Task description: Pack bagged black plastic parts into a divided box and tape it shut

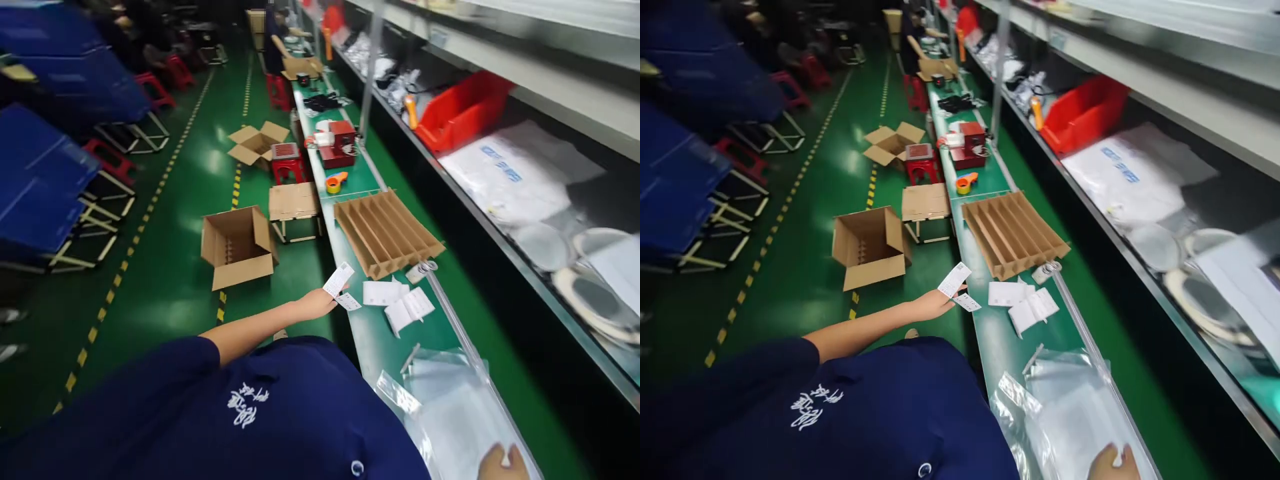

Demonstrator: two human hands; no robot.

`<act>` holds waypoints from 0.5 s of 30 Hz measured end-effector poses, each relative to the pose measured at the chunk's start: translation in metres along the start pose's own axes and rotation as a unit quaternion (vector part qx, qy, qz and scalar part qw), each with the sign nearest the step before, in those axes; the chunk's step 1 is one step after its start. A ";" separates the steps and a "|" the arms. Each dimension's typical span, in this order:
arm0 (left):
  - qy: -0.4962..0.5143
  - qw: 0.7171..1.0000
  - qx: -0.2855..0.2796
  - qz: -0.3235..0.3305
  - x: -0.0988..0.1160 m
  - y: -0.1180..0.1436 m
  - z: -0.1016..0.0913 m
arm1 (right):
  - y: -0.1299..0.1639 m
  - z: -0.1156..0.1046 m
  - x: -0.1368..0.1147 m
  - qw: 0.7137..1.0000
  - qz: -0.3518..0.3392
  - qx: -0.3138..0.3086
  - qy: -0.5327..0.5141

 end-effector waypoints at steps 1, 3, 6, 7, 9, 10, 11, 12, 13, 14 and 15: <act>0.000 0.999 0.026 -0.023 -0.019 0.019 -0.011 | -0.004 0.018 -0.050 0.999 -0.028 -0.025 -0.025; 0.001 0.995 0.077 -0.071 -0.060 0.063 -0.036 | 0.013 0.061 -0.164 0.988 -0.116 -0.092 -0.054; 0.007 0.976 0.155 -0.153 -0.121 0.144 -0.076 | 0.108 0.141 -0.326 0.924 -0.296 -0.232 -0.073; 0.010 0.966 0.182 -0.184 -0.140 0.175 -0.089 | 0.155 0.172 -0.367 0.878 -0.355 -0.318 -0.047; 0.017 0.938 0.236 -0.252 -0.176 0.240 -0.112 | 0.253 0.231 -0.422 0.800 -0.427 -0.421 0.004; 0.020 0.921 0.261 -0.288 -0.191 0.273 -0.121 | 0.302 0.259 -0.438 0.759 -0.454 -0.465 0.033; 0.023 0.902 0.283 -0.325 -0.205 0.305 -0.127 | 0.348 0.284 -0.450 0.719 -0.476 -0.503 0.062; 0.024 0.882 0.301 -0.361 -0.217 0.337 -0.132 | 0.391 0.307 -0.458 0.679 -0.493 -0.536 0.094; 0.026 0.863 0.315 -0.395 -0.227 0.366 -0.134 | 0.430 0.328 -0.466 0.641 -0.506 -0.563 0.125; 0.026 0.842 0.328 -0.427 -0.234 0.393 -0.133 | 0.466 0.346 -0.473 0.608 -0.515 -0.584 0.156; 0.025 0.822 0.336 -0.459 -0.239 0.417 -0.130 | 0.498 0.363 -0.482 0.579 -0.521 -0.599 0.184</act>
Point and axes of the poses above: each hand's wrist, its own y-axis away from the middle knuckle, its own z-axis out of the palm, x = y × z, the point moved 3 cm from there along -y, towards the middle knuckle, and after that the axes turned 13 degrees about z, right-handed, at the moved point
